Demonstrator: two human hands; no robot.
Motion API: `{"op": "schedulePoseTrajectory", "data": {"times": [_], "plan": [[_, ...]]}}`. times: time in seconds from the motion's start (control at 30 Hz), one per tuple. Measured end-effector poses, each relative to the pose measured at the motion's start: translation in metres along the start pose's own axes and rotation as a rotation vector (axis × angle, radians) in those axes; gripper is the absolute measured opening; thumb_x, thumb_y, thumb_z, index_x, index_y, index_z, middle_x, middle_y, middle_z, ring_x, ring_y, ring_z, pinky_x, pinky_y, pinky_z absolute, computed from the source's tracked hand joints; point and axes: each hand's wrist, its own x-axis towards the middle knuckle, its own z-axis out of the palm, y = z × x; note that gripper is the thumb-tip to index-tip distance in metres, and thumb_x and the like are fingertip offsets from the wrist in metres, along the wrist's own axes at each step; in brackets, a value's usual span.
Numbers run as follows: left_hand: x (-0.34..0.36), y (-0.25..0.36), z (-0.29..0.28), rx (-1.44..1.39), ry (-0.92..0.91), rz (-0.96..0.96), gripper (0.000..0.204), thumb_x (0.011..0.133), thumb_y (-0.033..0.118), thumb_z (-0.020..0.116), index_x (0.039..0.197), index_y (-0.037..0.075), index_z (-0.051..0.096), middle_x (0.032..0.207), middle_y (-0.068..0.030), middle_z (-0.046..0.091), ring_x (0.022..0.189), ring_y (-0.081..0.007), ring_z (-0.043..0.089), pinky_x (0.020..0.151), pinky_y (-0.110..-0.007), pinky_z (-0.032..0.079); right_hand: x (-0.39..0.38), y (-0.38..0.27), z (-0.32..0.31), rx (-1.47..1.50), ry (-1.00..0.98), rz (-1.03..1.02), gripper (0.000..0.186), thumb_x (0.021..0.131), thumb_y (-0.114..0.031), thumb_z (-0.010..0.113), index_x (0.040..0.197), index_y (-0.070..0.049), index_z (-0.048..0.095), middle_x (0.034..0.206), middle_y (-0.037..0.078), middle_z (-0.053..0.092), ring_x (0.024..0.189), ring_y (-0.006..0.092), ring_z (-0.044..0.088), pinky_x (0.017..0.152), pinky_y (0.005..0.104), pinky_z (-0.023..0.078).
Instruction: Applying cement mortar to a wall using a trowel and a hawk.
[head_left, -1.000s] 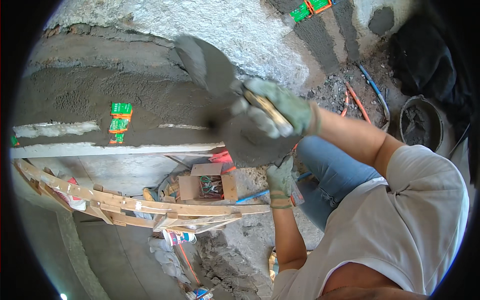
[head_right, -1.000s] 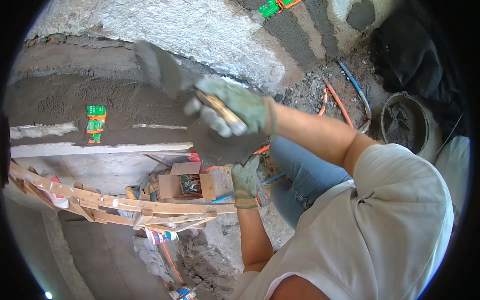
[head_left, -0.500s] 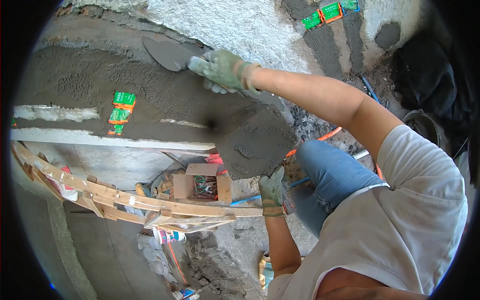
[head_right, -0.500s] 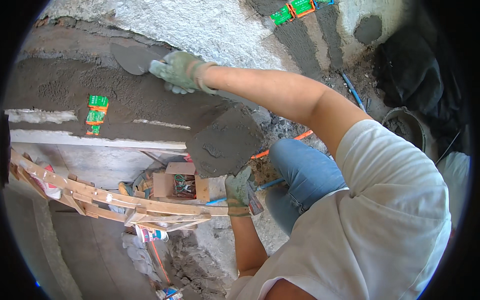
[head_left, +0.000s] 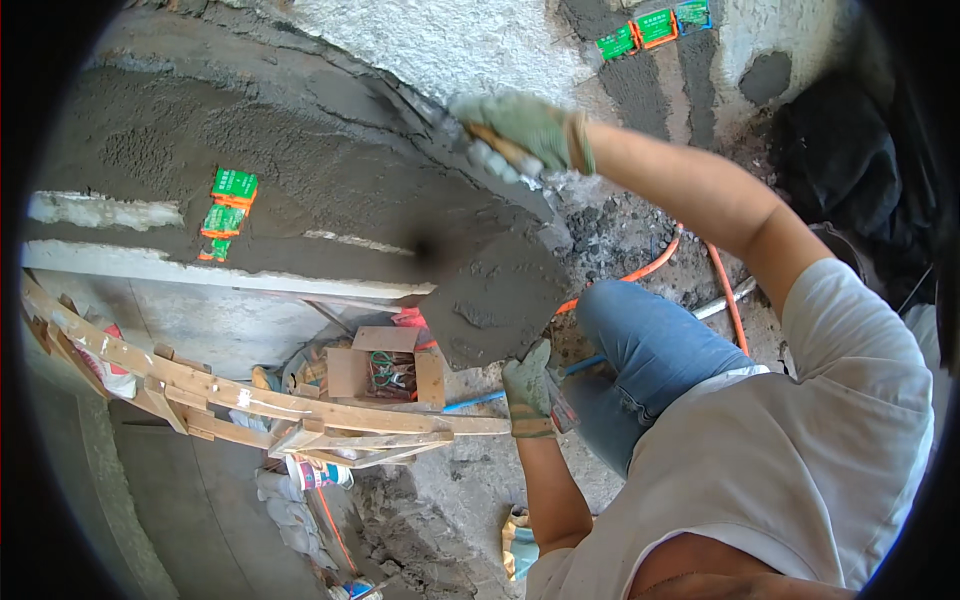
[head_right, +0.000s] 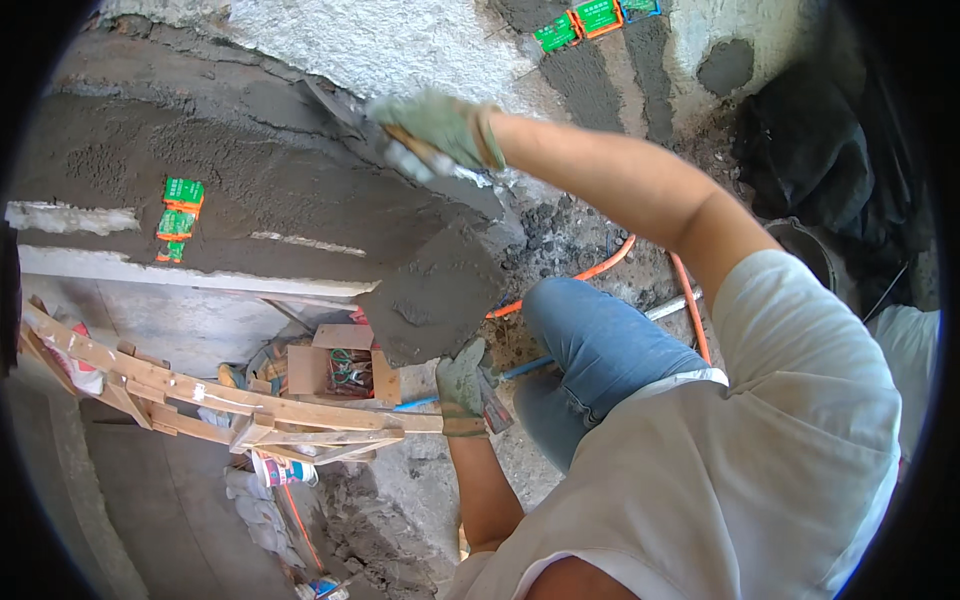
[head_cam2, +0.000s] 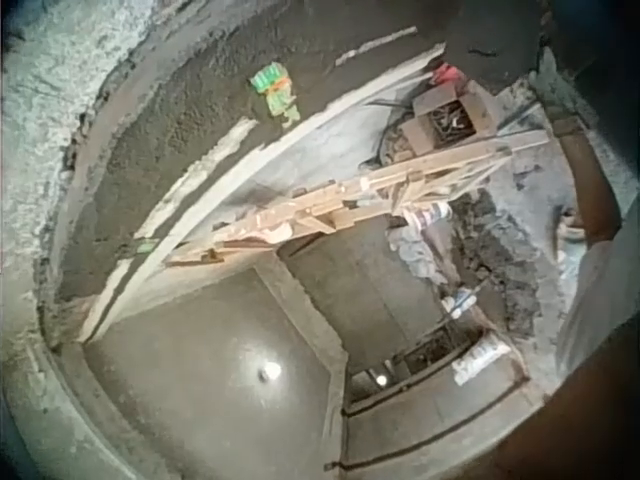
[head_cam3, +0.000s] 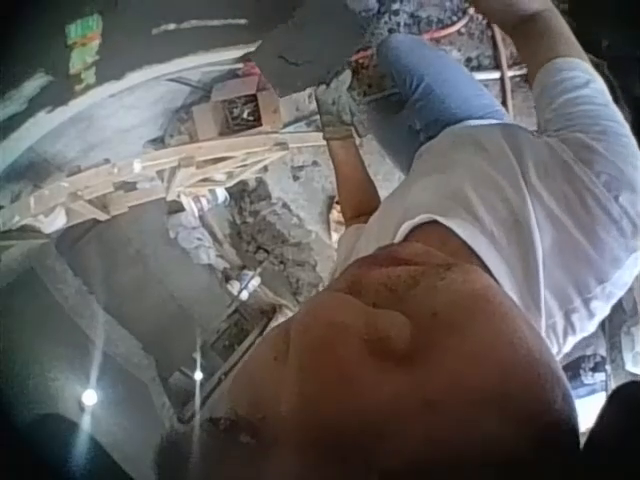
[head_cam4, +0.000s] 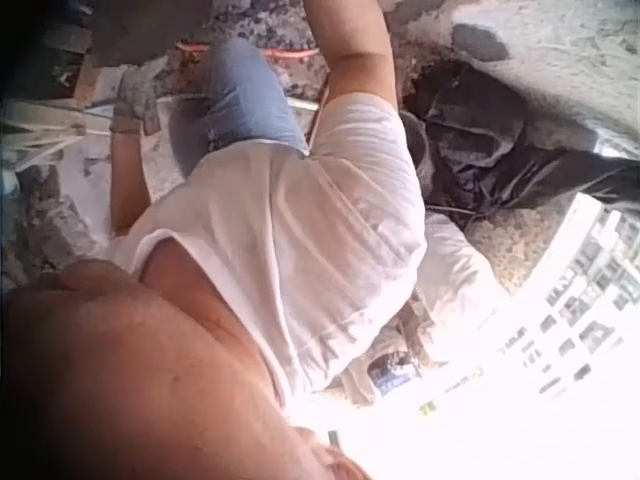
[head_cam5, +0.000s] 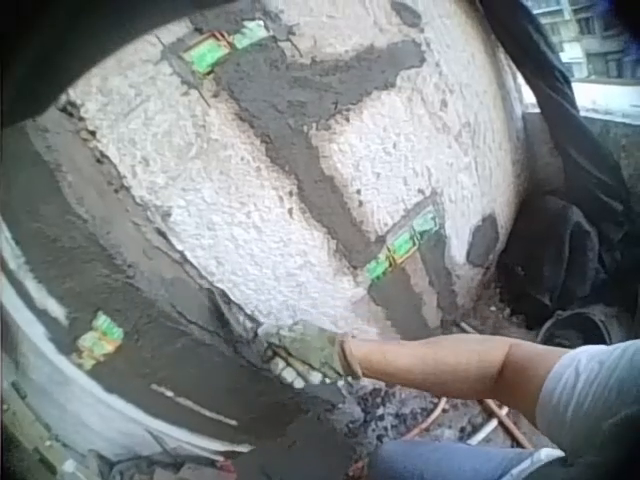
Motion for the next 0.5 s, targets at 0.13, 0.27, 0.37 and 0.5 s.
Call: {"op": "schedulePoseTrajectory", "data": {"times": [0.13, 0.27, 0.37, 0.5], "plan": [[-0.005, -0.001, 0.003, -0.034, 0.025, -0.02, 0.009, 0.083, 0.013, 0.072, 0.084, 0.008, 0.064, 0.066, -0.0025, 0.06, 0.049, -0.0159, 0.055, 0.045, -0.03, 0.045, -0.006, 0.02, 0.023, 0.193, 0.087, 0.237, 0.042, 0.097, -0.043, 0.051, 0.095, -0.002, 0.059, 0.061, 0.006, 0.061, 0.038, 0.0116, 0.053, 0.027, 0.0226, 0.036], [-0.004, -0.009, -0.002, -0.047, 0.043, 0.003, 0.01, 0.083, 0.012, 0.072, 0.086, 0.008, 0.064, 0.069, -0.0031, 0.061, 0.05, -0.0157, 0.055, 0.045, -0.031, 0.046, -0.013, -0.008, 0.051, 0.353, 0.047, 0.222, 0.043, 0.094, -0.045, 0.054, 0.091, -0.003, 0.057, 0.065, 0.006, 0.061, 0.042, 0.0131, 0.056, 0.029, 0.0234, 0.041], [-0.002, -0.004, 0.006, -0.02, 0.032, -0.003, 0.011, 0.083, 0.013, 0.073, 0.086, 0.008, 0.063, 0.069, -0.0035, 0.061, 0.05, -0.0159, 0.056, 0.045, -0.031, 0.045, -0.006, -0.046, 0.049, 0.385, 0.028, 0.193, 0.037, 0.098, -0.032, 0.044, 0.096, 0.004, 0.053, 0.083, 0.018, 0.063, 0.054, 0.0183, 0.059, 0.039, 0.0302, 0.05], [-0.009, 0.002, 0.005, 0.006, 0.019, 0.012, 0.014, 0.082, 0.016, 0.073, 0.084, 0.007, 0.062, 0.065, -0.0045, 0.06, 0.047, -0.0171, 0.056, 0.043, -0.031, 0.044, 0.023, -0.084, 0.068, 0.503, -0.014, 0.206, 0.031, 0.098, -0.027, 0.042, 0.096, 0.003, 0.05, 0.085, 0.019, 0.063, 0.056, 0.0202, 0.059, 0.041, 0.0301, 0.051]]}}
